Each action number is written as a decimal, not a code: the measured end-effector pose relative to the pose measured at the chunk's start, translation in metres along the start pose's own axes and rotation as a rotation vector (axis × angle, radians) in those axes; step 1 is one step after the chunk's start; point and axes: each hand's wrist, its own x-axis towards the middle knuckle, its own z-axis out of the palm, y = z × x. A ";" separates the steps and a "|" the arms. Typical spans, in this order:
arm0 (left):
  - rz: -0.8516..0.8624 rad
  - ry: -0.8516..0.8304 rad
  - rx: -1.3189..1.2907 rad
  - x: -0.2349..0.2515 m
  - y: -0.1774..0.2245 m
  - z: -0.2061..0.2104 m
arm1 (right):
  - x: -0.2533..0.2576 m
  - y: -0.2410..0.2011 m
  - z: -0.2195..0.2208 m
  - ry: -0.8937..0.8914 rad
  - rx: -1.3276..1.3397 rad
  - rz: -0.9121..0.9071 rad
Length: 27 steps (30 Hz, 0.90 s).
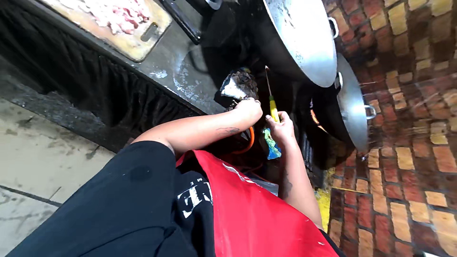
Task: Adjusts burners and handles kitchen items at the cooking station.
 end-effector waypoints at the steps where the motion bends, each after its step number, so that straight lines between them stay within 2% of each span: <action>1: -0.001 -0.005 -0.004 0.001 0.000 0.001 | 0.003 -0.002 0.002 0.004 0.004 0.009; 4: 0.032 -0.008 -0.042 -0.002 -0.001 -0.001 | 0.010 -0.008 0.009 0.014 0.017 0.037; 15: 0.324 0.146 -0.038 -0.010 -0.034 0.007 | 0.018 -0.027 0.022 0.018 0.029 0.097; 19: 0.405 0.153 -0.005 -0.013 -0.042 0.006 | 0.018 -0.036 0.023 0.022 0.045 0.105; 24: 0.427 0.177 0.038 -0.016 -0.045 0.011 | 0.036 -0.032 0.025 0.043 0.047 0.100; 27: 0.423 0.241 0.028 -0.021 -0.040 0.017 | 0.017 -0.038 0.023 0.035 0.001 0.121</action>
